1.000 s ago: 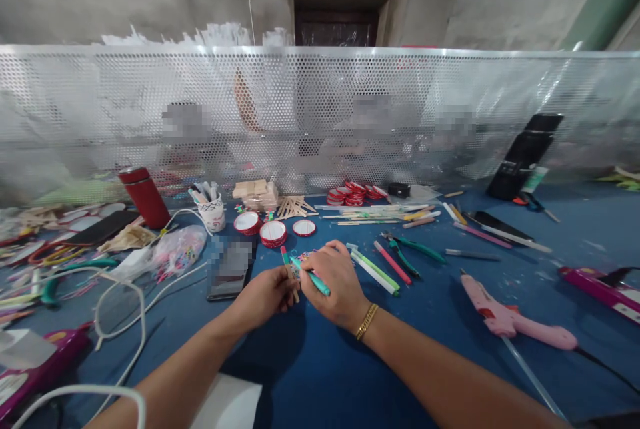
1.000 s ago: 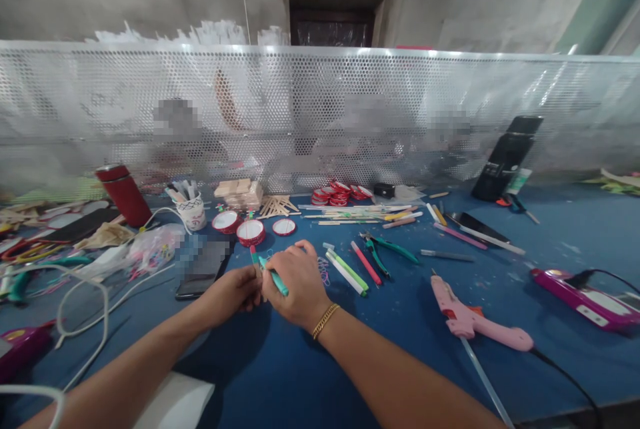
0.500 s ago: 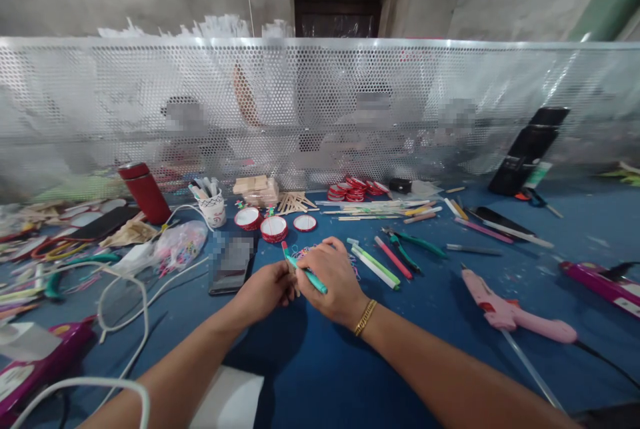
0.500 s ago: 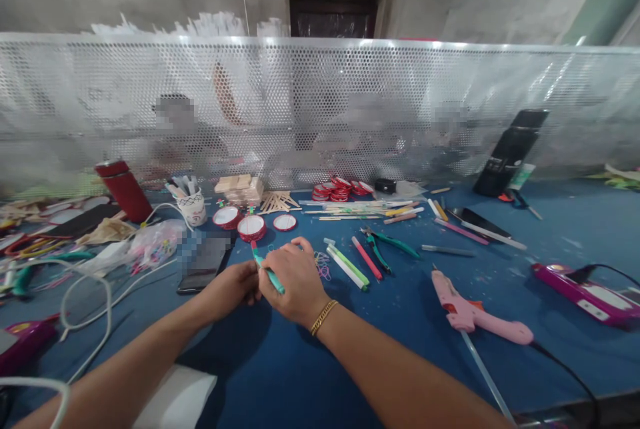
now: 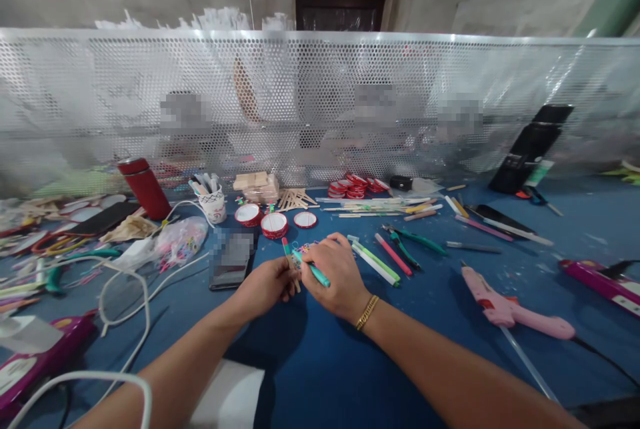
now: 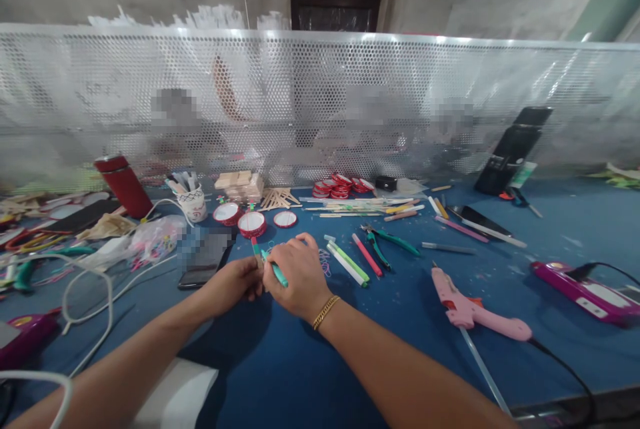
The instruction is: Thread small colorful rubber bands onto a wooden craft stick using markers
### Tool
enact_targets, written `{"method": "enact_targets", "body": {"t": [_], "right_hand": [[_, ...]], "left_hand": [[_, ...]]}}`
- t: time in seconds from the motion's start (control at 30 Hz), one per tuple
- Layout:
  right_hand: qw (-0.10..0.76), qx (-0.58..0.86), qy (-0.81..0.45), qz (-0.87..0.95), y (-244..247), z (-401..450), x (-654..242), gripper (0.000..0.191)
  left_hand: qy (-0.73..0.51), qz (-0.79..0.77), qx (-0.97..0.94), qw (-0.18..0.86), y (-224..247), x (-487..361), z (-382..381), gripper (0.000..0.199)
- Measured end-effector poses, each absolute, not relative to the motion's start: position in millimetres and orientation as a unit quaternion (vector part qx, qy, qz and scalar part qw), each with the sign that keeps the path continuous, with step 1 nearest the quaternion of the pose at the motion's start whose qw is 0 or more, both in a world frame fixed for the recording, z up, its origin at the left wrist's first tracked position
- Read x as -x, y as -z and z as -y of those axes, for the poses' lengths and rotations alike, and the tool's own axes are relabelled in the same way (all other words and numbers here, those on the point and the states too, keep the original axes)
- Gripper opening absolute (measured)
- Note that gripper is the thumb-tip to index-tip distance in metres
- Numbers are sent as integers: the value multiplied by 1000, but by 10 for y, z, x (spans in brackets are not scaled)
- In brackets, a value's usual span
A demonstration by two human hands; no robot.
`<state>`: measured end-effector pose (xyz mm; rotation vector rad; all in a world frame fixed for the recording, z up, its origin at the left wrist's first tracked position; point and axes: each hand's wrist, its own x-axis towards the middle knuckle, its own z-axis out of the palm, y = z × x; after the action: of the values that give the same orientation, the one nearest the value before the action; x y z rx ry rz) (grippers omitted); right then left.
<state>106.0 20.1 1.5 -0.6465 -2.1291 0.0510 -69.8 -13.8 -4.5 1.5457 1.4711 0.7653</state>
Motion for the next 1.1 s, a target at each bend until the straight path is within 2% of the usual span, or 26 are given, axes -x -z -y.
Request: {"method": "enact_targets", "body": {"t": [0.5,0.87,1.1], "right_hand": [[437,234,-13,868,-1,-170,-1040,11],[429,278,-1,859,-12,-195,-1081,11],[434,254,-6,864,-21,-158,-1042,11]], "left_hand": [[-302,-575,-659,379,69,718,119,21],[-311,-586,-623,415,29,677,144,20],[-316,-571,-645,398,74,712,116,21]]}}
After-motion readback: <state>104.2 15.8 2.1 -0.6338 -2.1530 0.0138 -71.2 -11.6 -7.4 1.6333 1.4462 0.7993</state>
